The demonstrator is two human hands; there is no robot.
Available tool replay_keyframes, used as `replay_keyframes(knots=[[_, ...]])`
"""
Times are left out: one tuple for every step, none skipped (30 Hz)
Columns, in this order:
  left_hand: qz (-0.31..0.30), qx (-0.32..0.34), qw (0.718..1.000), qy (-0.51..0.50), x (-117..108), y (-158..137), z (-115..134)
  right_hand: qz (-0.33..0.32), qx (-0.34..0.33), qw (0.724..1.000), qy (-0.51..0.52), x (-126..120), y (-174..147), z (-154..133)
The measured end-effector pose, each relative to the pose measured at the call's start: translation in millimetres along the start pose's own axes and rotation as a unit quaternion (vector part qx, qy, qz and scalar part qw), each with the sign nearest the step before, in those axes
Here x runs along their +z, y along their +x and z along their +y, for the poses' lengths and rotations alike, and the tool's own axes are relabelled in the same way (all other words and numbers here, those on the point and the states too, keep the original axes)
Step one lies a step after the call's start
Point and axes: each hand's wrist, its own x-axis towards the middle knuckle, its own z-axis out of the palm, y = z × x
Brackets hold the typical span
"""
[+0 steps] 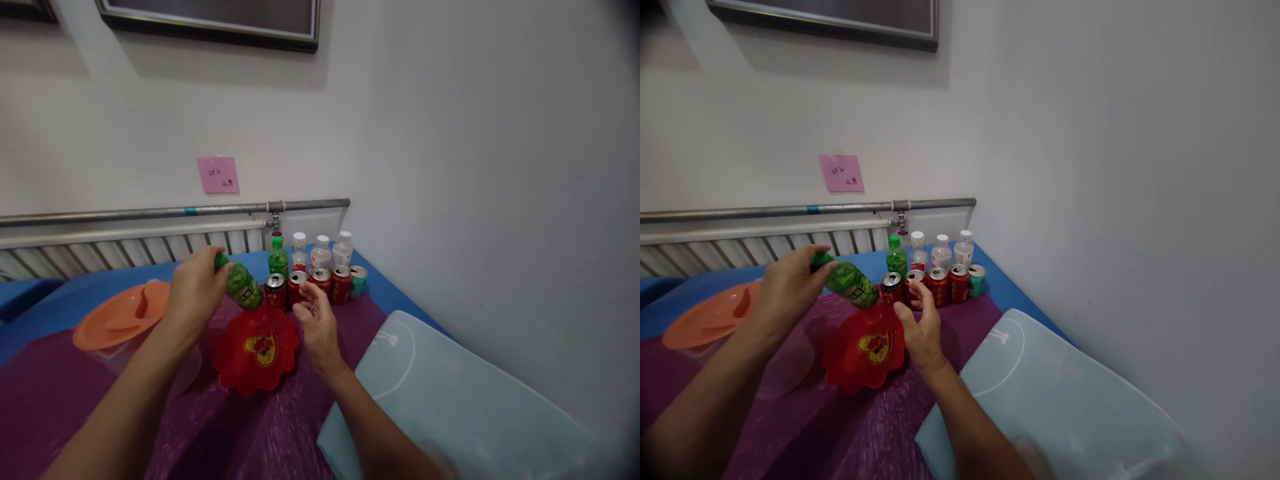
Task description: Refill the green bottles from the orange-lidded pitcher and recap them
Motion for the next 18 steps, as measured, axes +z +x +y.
replay_keyframes(knots=[[-0.007,-0.003,1.000,0.007,9,6,3,0.004,0.002,1.000,0.004,-2,0,1],[-0.016,-0.007,1.000,0.010,18,11,5,0.005,0.002,1.000,0.004,-3,1,2],[-0.025,-0.010,1.000,0.012,27,17,8,0.003,-0.002,1.000,0.001,-4,1,2],[-0.034,-0.011,0.999,0.015,36,23,10,0.000,-0.007,1.000,-0.005,-5,0,2],[-0.044,-0.011,0.999,0.018,44,28,11,-0.003,-0.014,1.000,-0.013,-6,0,1],[-0.054,-0.010,0.998,0.020,51,33,12,-0.008,-0.022,1.000,-0.021,-7,1,0],[-0.064,-0.010,0.998,0.023,58,38,12,-0.013,-0.029,0.999,-0.030,-8,1,-1],[-0.072,-0.010,0.997,0.025,65,42,12,-0.017,-0.037,0.998,-0.038,-9,1,-2],[-0.080,-0.010,0.996,0.027,71,47,11,-0.021,-0.043,0.998,-0.045,-10,1,-3],[-0.086,-0.010,0.996,0.029,76,51,11,-0.024,-0.050,0.997,-0.053,-11,2,-4],[-0.092,-0.010,0.995,0.029,81,54,10,-0.027,-0.055,0.996,-0.061,-12,2,-5],[-0.096,-0.008,0.995,0.028,85,58,10,-0.030,-0.061,0.995,-0.070,-13,2,-6],[-0.100,-0.006,0.995,0.026,89,61,10,-0.033,-0.064,0.994,-0.079,-13,3,-7],[-0.103,-0.003,0.994,0.024,92,63,10,-0.036,-0.066,0.993,-0.089,-14,3,-7],[-0.106,0.001,0.994,0.020,95,66,11,-0.038,-0.067,0.992,-0.098,-15,3,-7],[-0.109,0.005,0.994,0.017,97,68,11,-0.040,-0.068,0.991,-0.106,-15,4,-7],[-0.111,0.008,0.994,0.014,99,69,10,-0.042,-0.068,0.990,-0.114,-15,4,-7],[-0.112,0.009,0.994,0.011,101,71,9,-0.045,-0.069,0.989,-0.122,-15,4,-7]])
